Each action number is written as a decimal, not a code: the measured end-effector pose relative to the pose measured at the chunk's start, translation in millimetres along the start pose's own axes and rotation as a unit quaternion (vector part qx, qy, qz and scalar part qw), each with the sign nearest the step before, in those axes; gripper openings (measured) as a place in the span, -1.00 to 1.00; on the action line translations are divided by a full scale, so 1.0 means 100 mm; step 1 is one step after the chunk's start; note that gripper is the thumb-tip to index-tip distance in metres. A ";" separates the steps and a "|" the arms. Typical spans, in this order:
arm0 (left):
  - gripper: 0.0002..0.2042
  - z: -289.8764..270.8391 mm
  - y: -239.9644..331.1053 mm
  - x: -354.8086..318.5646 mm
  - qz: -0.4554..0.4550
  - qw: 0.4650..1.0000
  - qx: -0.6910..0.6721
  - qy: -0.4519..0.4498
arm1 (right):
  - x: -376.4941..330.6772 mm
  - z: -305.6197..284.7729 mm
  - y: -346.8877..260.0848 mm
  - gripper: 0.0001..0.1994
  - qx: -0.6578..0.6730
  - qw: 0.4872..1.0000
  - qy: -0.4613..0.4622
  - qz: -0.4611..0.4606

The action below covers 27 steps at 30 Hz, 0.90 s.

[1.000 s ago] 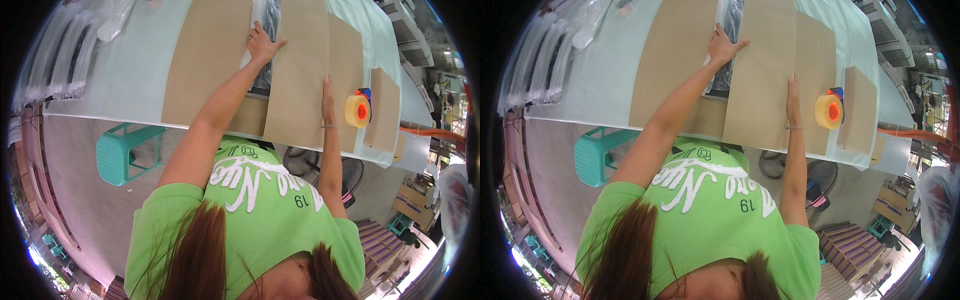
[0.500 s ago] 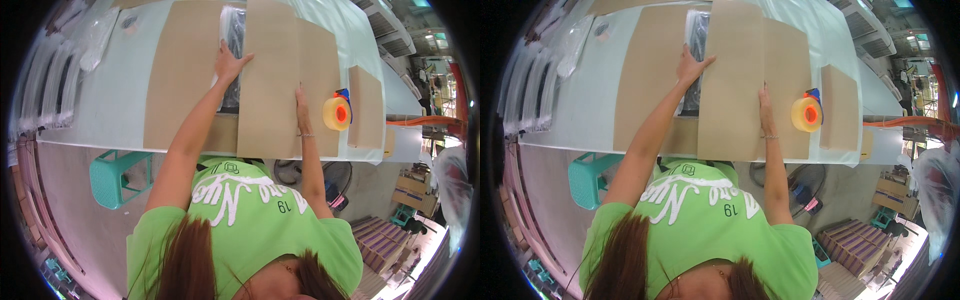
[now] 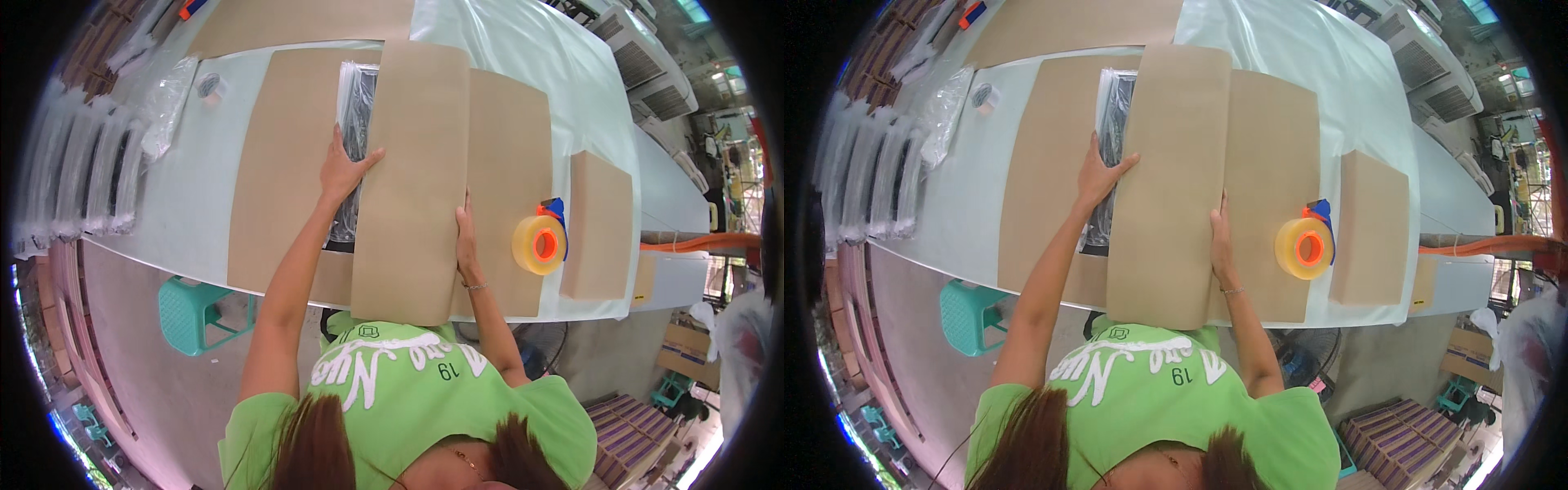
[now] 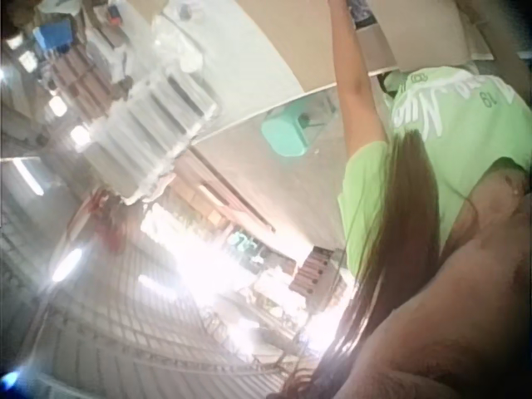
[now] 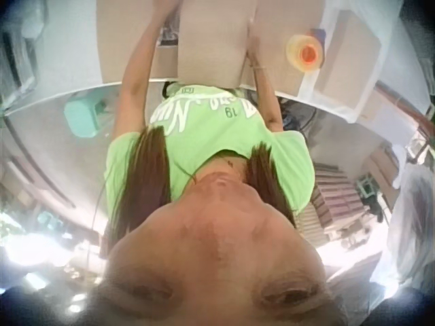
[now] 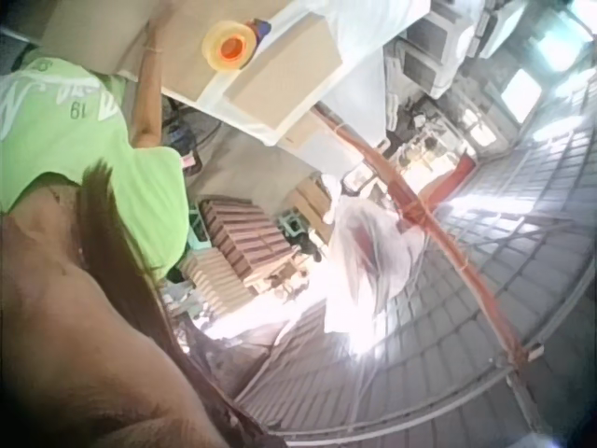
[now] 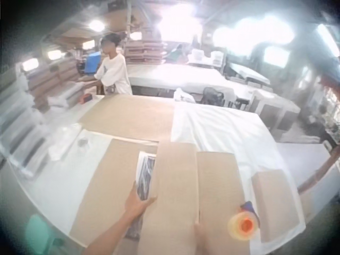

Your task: The person wraps a flat black item in brown paper and secures it using clear tape from a tape dispenser.

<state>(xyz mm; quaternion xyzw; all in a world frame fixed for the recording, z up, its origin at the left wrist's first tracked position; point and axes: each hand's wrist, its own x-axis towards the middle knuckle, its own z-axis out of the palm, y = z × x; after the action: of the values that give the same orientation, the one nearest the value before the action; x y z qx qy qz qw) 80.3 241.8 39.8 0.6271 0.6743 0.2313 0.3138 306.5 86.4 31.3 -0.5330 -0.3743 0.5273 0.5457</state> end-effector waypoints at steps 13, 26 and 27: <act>0.19 -0.03 0.07 -0.05 -0.010 1.000 -0.006 0.021 | -0.20 -0.03 0.09 -0.38 -0.019 1.000 0.001 0.003; 0.17 0.01 0.01 -0.02 0.022 0.999 -0.005 0.029 | 1.03 -0.12 -0.02 -0.40 -0.061 0.996 0.005 -0.059; 0.18 0.00 0.00 -0.03 0.019 0.999 -0.004 0.029 | 1.25 -0.12 -0.03 -0.40 -0.064 0.996 0.005 -0.067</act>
<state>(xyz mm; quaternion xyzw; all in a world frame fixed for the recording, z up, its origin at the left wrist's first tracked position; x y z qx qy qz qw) 80.4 238.6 40.5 0.6313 0.6706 0.2579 0.2920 339.0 206.0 13.5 -0.5428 -0.4398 0.4618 0.5465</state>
